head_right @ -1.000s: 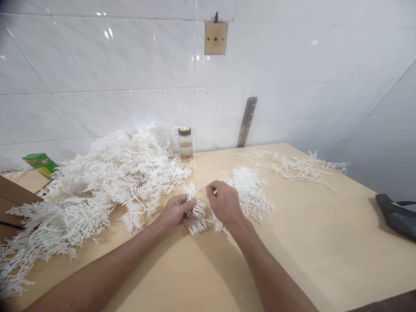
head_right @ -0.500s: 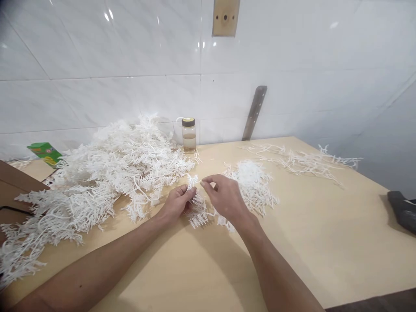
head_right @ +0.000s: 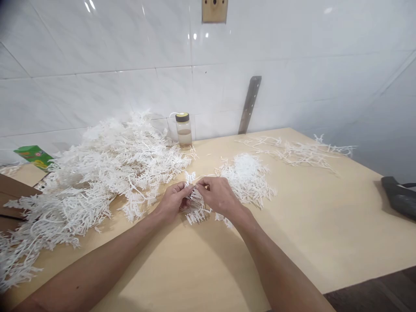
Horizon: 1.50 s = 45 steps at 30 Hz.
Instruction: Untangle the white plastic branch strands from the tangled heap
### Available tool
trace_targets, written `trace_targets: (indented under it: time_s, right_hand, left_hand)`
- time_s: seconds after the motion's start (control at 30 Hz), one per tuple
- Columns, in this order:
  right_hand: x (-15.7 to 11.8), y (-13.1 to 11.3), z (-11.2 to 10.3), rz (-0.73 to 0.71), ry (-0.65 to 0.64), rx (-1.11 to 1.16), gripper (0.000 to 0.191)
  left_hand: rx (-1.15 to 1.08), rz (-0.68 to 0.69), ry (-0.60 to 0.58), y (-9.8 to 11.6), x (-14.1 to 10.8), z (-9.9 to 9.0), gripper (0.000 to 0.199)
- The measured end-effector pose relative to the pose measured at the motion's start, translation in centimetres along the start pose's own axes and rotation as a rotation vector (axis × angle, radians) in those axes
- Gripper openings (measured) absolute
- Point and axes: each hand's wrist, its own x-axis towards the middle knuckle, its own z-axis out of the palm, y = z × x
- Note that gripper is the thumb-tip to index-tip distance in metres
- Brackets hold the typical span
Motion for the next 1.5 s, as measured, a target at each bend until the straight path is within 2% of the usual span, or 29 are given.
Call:
trace_targets:
  time_s: [0.27, 0.53, 0.67, 0.77, 0.83, 1.23, 1.5]
  right_hand:
    - [-0.1, -0.4, -0.2, 0.029, -0.022, -0.045, 0.022]
    - [0.2, -0.6, 1.8, -0.031, 0.042, -0.257, 0.022]
    - [0.3, -0.6, 1.4, 0.023, 0.011, -0.150, 0.025]
    - [0.1, -0.5, 0.5, 0.009, -0.060, -0.040, 0.025]
    - [0.0, -0.5, 0.2, 0.000, -0.060, -0.002, 0.024]
    - [-0.2, -0.4, 0.2, -0.041, -0.022, -0.015, 0.025]
    - [-0.2, -0.9, 0.5, 0.004, 0.019, -0.071, 0.021]
  left_hand:
    - [-0.020, 0.015, 0.006, 0.1, -0.2, 0.2, 0.047]
    - [0.032, 0.037, -0.027, 0.1, 0.0, 0.1, 0.050]
    - [-0.011, 0.019, -0.015, 0.1, 0.0, -0.1, 0.050]
    - [-0.039, -0.008, -0.009, 0.1, -0.1, -0.2, 0.048]
    - [-0.038, -0.009, -0.004, 0.2, -0.1, -0.2, 0.047]
    - [0.055, 0.057, 0.063, -0.6, 0.4, -0.2, 0.048]
    - [0.121, 0.077, 0.099, -0.5, 0.1, 0.0, 0.043]
